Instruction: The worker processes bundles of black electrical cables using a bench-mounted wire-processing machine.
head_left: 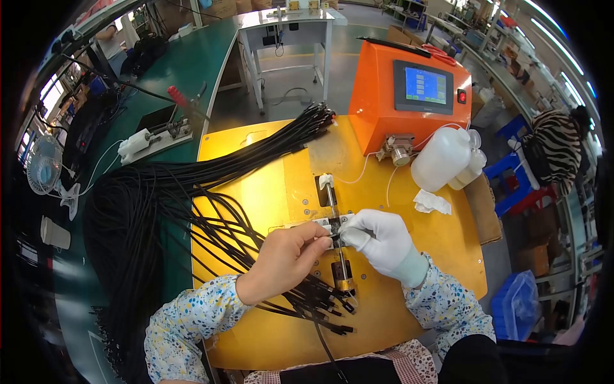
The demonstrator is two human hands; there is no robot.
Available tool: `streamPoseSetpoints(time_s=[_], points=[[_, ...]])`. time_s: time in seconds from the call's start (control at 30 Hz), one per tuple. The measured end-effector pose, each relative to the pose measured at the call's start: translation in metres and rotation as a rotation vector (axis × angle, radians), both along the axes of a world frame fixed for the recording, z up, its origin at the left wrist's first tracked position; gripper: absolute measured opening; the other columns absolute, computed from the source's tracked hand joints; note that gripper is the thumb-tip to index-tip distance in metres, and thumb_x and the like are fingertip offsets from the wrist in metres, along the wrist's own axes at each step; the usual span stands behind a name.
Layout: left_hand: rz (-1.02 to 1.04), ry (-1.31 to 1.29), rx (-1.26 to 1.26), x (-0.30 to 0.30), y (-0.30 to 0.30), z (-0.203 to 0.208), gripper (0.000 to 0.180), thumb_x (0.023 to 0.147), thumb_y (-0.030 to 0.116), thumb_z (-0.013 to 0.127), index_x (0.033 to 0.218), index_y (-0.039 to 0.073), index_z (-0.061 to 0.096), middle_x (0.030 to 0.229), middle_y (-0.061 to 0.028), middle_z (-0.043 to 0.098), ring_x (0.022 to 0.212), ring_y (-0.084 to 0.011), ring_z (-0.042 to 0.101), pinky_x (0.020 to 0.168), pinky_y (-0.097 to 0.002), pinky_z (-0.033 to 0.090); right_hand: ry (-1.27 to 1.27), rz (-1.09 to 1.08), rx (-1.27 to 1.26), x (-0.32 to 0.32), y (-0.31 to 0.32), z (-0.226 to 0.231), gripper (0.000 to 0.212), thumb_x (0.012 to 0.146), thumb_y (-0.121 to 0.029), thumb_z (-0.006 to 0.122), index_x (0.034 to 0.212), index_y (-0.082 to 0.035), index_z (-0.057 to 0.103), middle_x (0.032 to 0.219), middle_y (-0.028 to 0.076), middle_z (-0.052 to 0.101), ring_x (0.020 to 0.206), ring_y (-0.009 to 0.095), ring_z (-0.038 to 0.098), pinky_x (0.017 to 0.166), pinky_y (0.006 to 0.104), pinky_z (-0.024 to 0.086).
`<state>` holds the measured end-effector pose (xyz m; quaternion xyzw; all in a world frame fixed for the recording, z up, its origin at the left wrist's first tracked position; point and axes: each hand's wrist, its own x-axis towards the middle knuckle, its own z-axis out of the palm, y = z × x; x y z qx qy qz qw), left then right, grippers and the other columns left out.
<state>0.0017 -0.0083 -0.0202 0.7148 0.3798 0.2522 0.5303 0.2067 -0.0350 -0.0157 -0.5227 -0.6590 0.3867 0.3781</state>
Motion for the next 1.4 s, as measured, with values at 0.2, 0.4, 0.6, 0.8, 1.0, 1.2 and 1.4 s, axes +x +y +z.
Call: streamPoseSetpoints(time_s=[0.2,0.4,0.6,0.8,1.0,1.2,1.4], points=[[-0.015,0.418,1.002,-0.002,0.002,-0.017,0.039,0.075,0.000,0.063,0.113,0.000,0.062,0.079,-0.0078,0.054,0.069,-0.0227,0.054,0.058,-0.0307,0.046,-0.188,-0.039,0.166,0.006,0.013,-0.011,0.011,0.084,-0.012,0.068,0.083,-0.001,0.067,0.074,0.009,0.062,0.066,0.020,0.061,0.062,0.0313,0.047],[-0.075,0.538,1.139,-0.003,0.002,-0.016,0.044,0.073,0.004,0.061,0.116,-0.002,0.059,0.079,-0.0063,0.047,0.073,-0.0192,0.051,0.058,-0.0300,0.046,0.169,-0.245,0.054,0.015,0.013,-0.022,0.018,0.089,-0.014,0.065,0.095,0.003,0.065,0.077,0.003,0.061,0.069,0.010,0.055,0.064,0.0250,0.046],[-0.115,0.577,1.168,-0.003,0.003,-0.014,0.044,0.074,0.005,0.059,0.117,-0.002,0.059,0.079,-0.0053,0.045,0.072,-0.0179,0.049,0.058,-0.0291,0.045,-0.007,-0.349,0.285,0.016,0.011,-0.029,0.019,0.091,-0.016,0.062,0.094,0.003,0.064,0.082,0.005,0.061,0.071,0.010,0.055,0.066,0.0242,0.046],[-0.120,0.572,1.166,-0.005,0.004,-0.015,0.043,0.073,0.004,0.061,0.116,-0.001,0.060,0.079,-0.0053,0.045,0.072,-0.0179,0.050,0.058,-0.0291,0.045,-0.075,-0.346,0.411,0.018,0.011,-0.031,0.017,0.090,-0.013,0.063,0.095,0.003,0.064,0.084,0.009,0.062,0.075,0.015,0.058,0.070,0.0273,0.047],[-0.077,0.516,1.132,-0.006,0.007,-0.015,0.041,0.069,0.005,0.066,0.111,0.004,0.065,0.077,-0.0041,0.052,0.070,-0.0189,0.052,0.059,-0.0306,0.044,-0.095,-0.362,0.528,0.022,0.016,-0.035,0.012,0.086,-0.010,0.066,0.093,0.000,0.065,0.083,0.011,0.063,0.076,0.024,0.063,0.069,0.0308,0.050],[0.016,0.585,1.029,-0.007,0.010,-0.002,0.024,0.072,0.007,0.072,0.095,0.005,0.068,0.075,-0.0023,0.060,0.073,-0.0192,0.055,0.065,-0.0325,0.040,-0.110,-0.353,0.544,0.022,0.015,-0.031,0.012,0.084,-0.009,0.067,0.093,-0.001,0.065,0.082,0.012,0.062,0.074,0.026,0.062,0.066,0.0331,0.049],[-0.024,0.579,0.940,-0.007,0.018,-0.001,0.016,0.073,0.006,0.072,0.087,0.007,0.066,0.079,-0.0031,0.060,0.077,-0.0207,0.055,0.071,-0.0333,0.039,-0.089,-0.334,0.518,0.023,0.017,-0.032,0.014,0.085,-0.010,0.066,0.094,0.000,0.065,0.084,0.011,0.063,0.078,0.024,0.062,0.072,0.0314,0.049]])
